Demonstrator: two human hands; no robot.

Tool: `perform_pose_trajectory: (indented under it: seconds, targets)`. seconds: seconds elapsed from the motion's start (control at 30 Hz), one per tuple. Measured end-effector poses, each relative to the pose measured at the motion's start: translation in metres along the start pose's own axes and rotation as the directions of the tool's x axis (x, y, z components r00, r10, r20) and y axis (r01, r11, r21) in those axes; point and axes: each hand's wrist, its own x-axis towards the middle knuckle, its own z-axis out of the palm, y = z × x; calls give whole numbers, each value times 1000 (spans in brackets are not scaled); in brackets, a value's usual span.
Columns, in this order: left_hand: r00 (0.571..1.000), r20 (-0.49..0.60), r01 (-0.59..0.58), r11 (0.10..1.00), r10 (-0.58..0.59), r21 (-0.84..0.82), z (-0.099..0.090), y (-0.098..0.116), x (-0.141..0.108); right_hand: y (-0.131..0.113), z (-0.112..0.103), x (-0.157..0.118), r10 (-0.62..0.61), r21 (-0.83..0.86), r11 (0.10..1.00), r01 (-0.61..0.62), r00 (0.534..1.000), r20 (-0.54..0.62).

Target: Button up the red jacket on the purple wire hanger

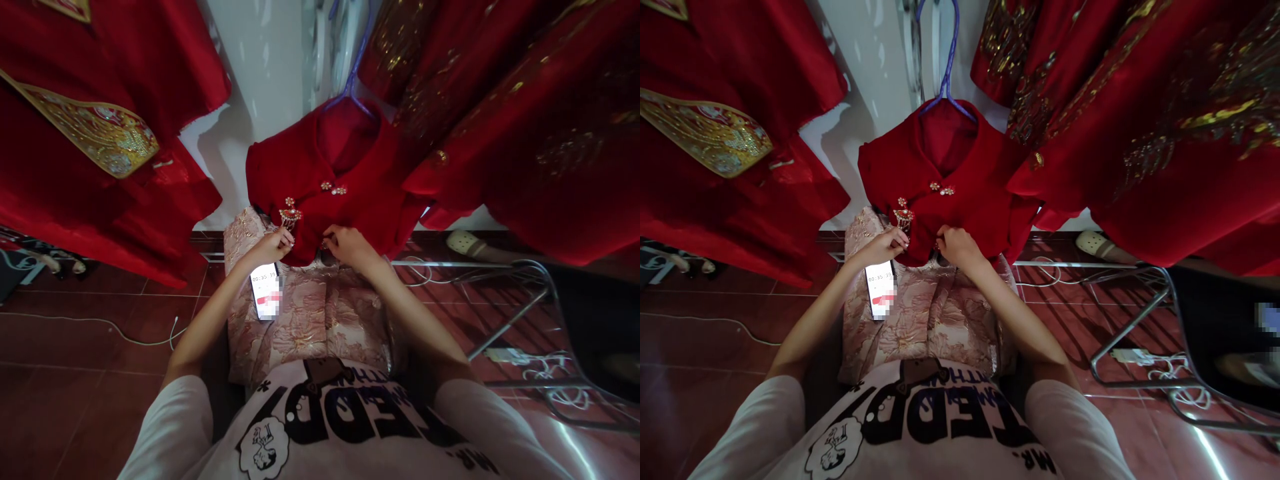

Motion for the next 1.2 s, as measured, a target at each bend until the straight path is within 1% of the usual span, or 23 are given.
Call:
perform_pose_trajectory:
  seconds: [0.07,0.13,0.2,0.3,0.33,0.4,0.43,0.47,0.5,0.53,0.57,0.63,0.7,0.8,0.9,1.0,1.1,1.2]
  targets:
    - [999,54,7,998,-4,-66,0,0,1,0,4,0,18,-30,999,-17,1000,8]
    - [995,103,19,995,-10,-93,-1,0,2,0,7,1,12,-22,1000,-11,999,41]
    - [994,105,24,997,-17,-73,-2,0,2,0,6,3,10,-6,1000,-9,998,66]
    - [996,84,10,999,-7,-43,-4,-1,2,0,-1,3,18,25,999,-20,995,94]
    - [997,83,5,999,-1,-44,-3,-2,3,-1,-4,4,24,71,997,-33,992,122]
    - [997,79,-6,998,11,-60,-1,-3,3,-2,-8,3,19,262,962,-75,978,209]
    - [997,70,-11,997,16,-71,1,-4,4,-3,-9,3,-5,386,918,-93,970,244]
    - [998,57,-12,996,17,-84,3,-5,5,-4,-9,4,-39,504,858,-97,967,252]
    - [999,44,-7,995,12,-97,4,-6,5,-5,-7,4,-75,596,799,-78,971,228]
    - [999,34,5,994,-1,-110,5,-7,6,-6,-4,5,-103,645,763,-36,979,176]
    - [999,30,24,992,-21,-124,5,-8,7,-7,0,5,-123,660,751,16,985,117]
    - [997,41,69,985,-64,-156,4,-8,7,-9,8,7,-149,613,784,98,988,33]
    - [993,66,105,977,-94,-184,3,-7,8,-10,15,8,-154,515,849,120,988,22]
    - [989,80,141,964,-125,-226,0,-4,7,-10,20,8,-141,412,905,103,988,63]
    - [984,70,176,948,-163,-265,0,-2,8,-10,20,8,-156,375,921,106,982,105]
    - [981,56,195,946,-187,-259,2,1,7,-9,18,8,-164,352,931,99,973,161]
    - [975,6,216,946,-221,-242,8,5,7,-8,17,7,-168,335,938,90,963,211]
    - [959,-111,233,947,-262,-220,15,7,7,-8,13,5,-176,286,953,103,954,243]
